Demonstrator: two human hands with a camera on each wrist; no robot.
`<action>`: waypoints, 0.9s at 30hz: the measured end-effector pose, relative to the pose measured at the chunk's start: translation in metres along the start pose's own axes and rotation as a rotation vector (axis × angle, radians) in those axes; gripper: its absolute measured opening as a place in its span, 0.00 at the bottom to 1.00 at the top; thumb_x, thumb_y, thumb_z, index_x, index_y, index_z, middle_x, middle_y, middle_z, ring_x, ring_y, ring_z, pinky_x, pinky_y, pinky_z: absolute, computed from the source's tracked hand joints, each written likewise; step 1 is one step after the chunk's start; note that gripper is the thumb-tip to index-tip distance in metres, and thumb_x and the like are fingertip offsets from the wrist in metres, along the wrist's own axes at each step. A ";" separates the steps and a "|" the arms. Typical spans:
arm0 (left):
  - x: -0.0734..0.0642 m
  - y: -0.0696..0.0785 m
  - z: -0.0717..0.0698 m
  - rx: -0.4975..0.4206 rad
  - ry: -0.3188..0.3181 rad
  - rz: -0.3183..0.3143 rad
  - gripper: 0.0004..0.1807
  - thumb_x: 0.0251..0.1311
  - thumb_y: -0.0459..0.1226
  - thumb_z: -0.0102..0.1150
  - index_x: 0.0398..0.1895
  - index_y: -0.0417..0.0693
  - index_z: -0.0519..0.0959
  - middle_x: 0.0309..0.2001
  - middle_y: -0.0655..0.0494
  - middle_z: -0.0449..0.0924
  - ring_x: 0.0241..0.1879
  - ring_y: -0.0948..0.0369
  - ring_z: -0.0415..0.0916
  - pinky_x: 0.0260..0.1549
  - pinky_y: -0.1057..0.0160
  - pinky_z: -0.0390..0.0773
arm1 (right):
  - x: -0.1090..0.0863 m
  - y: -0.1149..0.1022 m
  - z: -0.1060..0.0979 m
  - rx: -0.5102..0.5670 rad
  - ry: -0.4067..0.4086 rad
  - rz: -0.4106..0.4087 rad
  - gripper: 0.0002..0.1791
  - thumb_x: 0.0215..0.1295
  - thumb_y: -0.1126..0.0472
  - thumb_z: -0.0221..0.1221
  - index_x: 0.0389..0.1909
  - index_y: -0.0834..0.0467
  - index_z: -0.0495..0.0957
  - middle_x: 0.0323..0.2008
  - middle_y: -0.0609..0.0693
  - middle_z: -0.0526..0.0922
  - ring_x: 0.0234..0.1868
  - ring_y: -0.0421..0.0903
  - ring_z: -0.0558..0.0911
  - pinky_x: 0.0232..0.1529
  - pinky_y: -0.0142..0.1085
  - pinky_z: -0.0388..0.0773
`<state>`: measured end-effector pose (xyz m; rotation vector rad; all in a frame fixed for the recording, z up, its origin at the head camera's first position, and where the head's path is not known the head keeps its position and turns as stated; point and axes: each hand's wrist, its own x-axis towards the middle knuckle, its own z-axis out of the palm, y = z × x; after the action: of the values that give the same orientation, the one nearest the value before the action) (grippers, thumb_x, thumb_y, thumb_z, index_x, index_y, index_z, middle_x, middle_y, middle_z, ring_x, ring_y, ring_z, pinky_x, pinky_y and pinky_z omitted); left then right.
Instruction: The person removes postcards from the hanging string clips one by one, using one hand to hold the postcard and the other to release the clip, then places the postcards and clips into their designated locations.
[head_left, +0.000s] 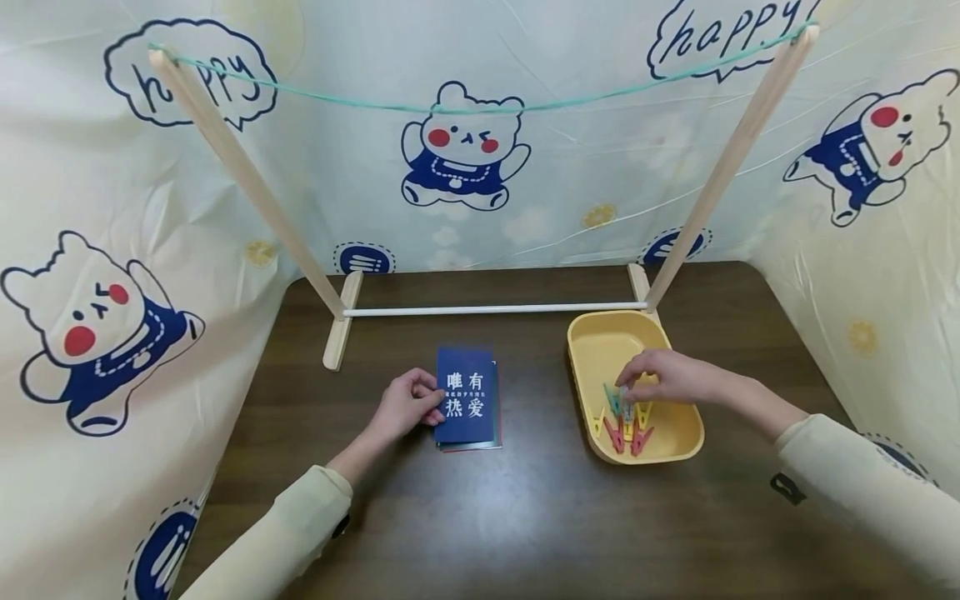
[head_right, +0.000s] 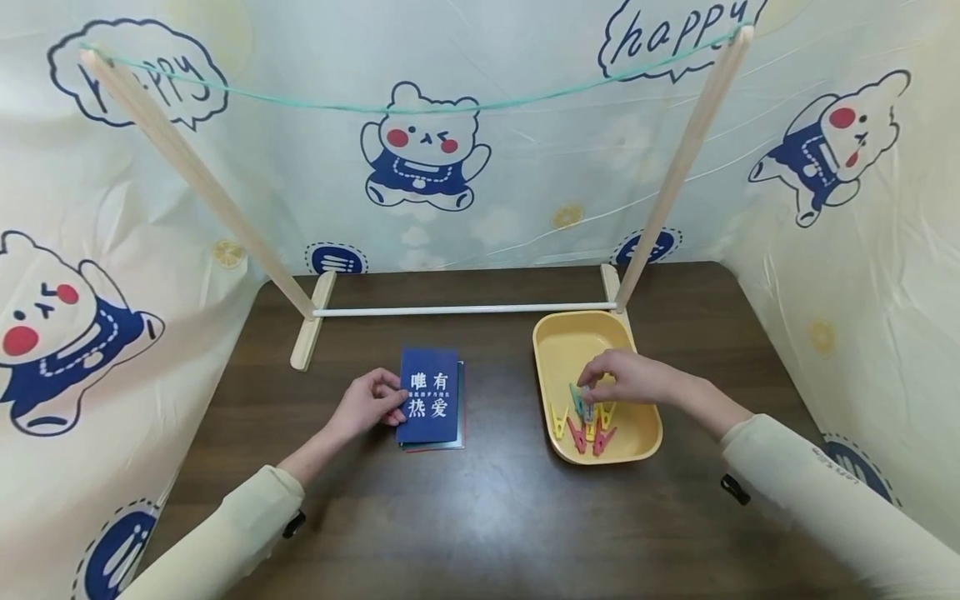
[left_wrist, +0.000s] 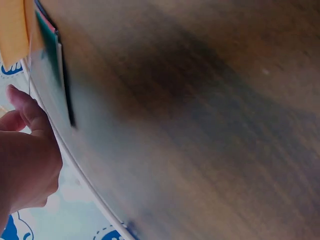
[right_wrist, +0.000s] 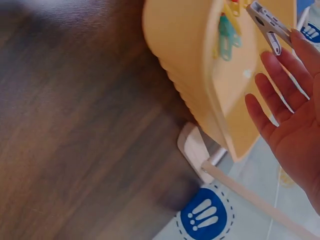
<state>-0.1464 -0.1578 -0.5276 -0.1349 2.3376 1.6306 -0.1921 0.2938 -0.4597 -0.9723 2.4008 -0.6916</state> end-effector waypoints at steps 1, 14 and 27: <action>-0.001 -0.001 0.001 0.010 0.004 0.000 0.09 0.70 0.28 0.63 0.47 0.32 0.74 0.30 0.43 0.85 0.20 0.60 0.84 0.24 0.61 0.86 | -0.001 0.001 0.002 -0.001 -0.006 -0.003 0.15 0.70 0.53 0.68 0.49 0.59 0.87 0.42 0.42 0.86 0.46 0.46 0.82 0.52 0.52 0.82; -0.009 -0.015 0.011 0.239 0.011 0.094 0.09 0.65 0.29 0.68 0.40 0.36 0.77 0.24 0.53 0.84 0.18 0.59 0.81 0.21 0.64 0.83 | -0.005 0.004 0.018 -0.022 -0.061 0.024 0.12 0.71 0.55 0.67 0.46 0.59 0.88 0.38 0.40 0.84 0.40 0.39 0.79 0.46 0.40 0.82; -0.012 -0.029 0.017 0.543 0.097 0.233 0.13 0.65 0.36 0.71 0.30 0.46 0.75 0.19 0.60 0.74 0.18 0.65 0.71 0.22 0.66 0.72 | -0.008 -0.001 0.025 -0.073 -0.013 0.038 0.13 0.74 0.54 0.64 0.49 0.58 0.87 0.41 0.41 0.85 0.41 0.38 0.80 0.50 0.47 0.83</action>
<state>-0.1251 -0.1537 -0.5557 0.1821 2.8642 1.0308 -0.1721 0.2922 -0.4769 -0.9542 2.4418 -0.5856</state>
